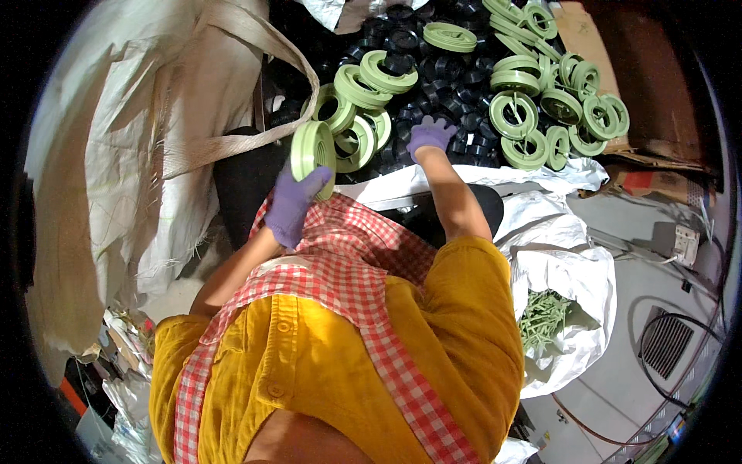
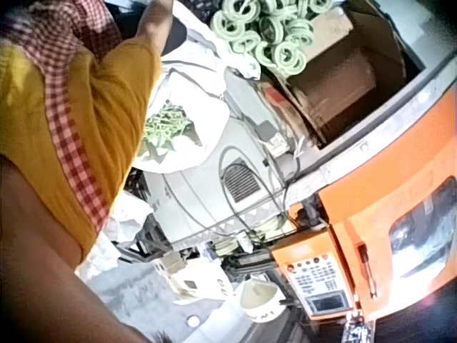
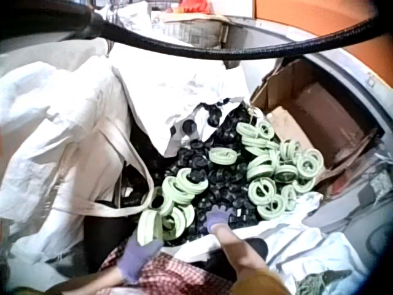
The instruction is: The person sits on the floor and repeatedly picks up light green circular plastic parts and black circular parts. They insert the black parts into the center of the green parts and place the assembled units into a white sack. The person continues this assembly process for the duration of the clip.
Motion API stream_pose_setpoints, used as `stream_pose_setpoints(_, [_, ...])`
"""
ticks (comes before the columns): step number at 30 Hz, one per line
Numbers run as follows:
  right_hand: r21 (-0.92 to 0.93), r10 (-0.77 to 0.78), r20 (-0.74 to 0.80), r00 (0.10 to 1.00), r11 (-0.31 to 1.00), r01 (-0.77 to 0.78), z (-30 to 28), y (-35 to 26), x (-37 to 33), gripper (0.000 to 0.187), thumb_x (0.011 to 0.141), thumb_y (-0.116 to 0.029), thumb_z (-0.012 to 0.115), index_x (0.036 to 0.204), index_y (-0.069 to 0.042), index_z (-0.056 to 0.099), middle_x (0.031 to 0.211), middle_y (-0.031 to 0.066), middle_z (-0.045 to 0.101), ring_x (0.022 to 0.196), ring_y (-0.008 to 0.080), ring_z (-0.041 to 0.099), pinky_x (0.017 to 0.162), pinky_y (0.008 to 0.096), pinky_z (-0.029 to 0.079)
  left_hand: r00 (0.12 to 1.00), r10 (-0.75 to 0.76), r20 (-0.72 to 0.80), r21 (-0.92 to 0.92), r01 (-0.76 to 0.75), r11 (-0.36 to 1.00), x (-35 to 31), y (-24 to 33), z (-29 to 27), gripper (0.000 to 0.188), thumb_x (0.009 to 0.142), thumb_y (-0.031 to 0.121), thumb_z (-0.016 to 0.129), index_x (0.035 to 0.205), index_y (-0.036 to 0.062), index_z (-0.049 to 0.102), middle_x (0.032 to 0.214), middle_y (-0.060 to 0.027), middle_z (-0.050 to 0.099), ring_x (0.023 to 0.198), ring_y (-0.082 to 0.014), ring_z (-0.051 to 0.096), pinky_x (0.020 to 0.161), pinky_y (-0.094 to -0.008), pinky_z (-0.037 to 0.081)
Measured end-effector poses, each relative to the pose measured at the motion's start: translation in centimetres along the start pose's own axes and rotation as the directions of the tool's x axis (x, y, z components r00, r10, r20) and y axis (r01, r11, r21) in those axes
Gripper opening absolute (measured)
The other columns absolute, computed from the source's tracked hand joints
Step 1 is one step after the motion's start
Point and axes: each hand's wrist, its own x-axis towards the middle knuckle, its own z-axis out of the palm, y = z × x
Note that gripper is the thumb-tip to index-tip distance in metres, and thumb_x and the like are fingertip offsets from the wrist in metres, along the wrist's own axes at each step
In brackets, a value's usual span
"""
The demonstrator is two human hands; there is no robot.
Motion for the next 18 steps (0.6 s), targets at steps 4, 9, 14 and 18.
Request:
stream_pose_setpoints(4, [0.425, 0.005, -0.350, 0.937, 0.892, 0.154, -3.4, 0.7, -4.8, 0.043, 0.074, -0.044, 0.068, 0.091, -0.006, 0.064, 0.143, 0.0160, 0.032, 0.128, 0.0403, 0.029, 0.103, 0.0469, 0.029, 1.000, -0.013, -0.002, 0.007, 0.013, 1.000, -0.6, 0.5, -0.6, 0.037, 0.079, 0.009, 0.067, 0.113, 0.0012, 0.052, 0.091, -0.0027, 0.059, 0.079, -0.0088, 0.055, 0.069, -0.0221, 0.047])
stream_pose_setpoints(9, [0.335, -0.374, -0.789, 0.487, 0.402, 0.852, -3.8, -2.6, -14.2, 0.019, 0.074, -0.016, 0.066, 0.078, 0.001, 0.057, 0.129, 0.0312, 0.041, 0.116, 0.0474, 0.042, 0.096, 0.0470, 0.039, 0.959, -0.015, 0.284, 0.137, -0.025, 0.990, -0.8, 1.5, 2.7, 0.038, 0.080, 0.019, 0.066, 0.111, 0.0019, 0.055, 0.093, -0.0035, 0.060, 0.079, -0.0110, 0.056, 0.072, -0.0246, 0.047])
stream_pose_setpoints(14, [0.000, -0.676, -0.731, 0.089, 0.131, 0.991, -7.1, -1.2, -17.6, 0.023, 0.068, -0.005, 0.070, 0.084, -0.001, 0.054, 0.114, 0.0239, 0.053, 0.102, 0.0429, 0.053, 0.084, 0.0421, 0.047, 0.760, -0.218, 0.612, 0.112, 0.190, 0.975, 0.2, 2.7, 0.7, 0.033, 0.085, 0.023, 0.061, 0.111, 0.0019, 0.058, 0.097, -0.0049, 0.063, 0.084, -0.0122, 0.060, 0.075, -0.0270, 0.050])
stream_pose_setpoints(18, [0.916, -0.148, -0.398, 0.905, -0.019, 0.400, -2.8, -3.1, -16.6, 0.033, 0.076, -0.016, 0.073, 0.100, -0.003, 0.055, 0.095, 0.0126, 0.059, 0.083, 0.0232, 0.061, 0.068, 0.0321, 0.050, 0.890, -0.110, 0.443, 0.320, -0.042, 0.947, -0.7, 1.9, 2.5, 0.041, 0.081, 0.024, 0.065, 0.115, 0.0019, 0.056, 0.095, -0.0032, 0.062, 0.084, -0.0093, 0.056, 0.072, -0.0242, 0.047])
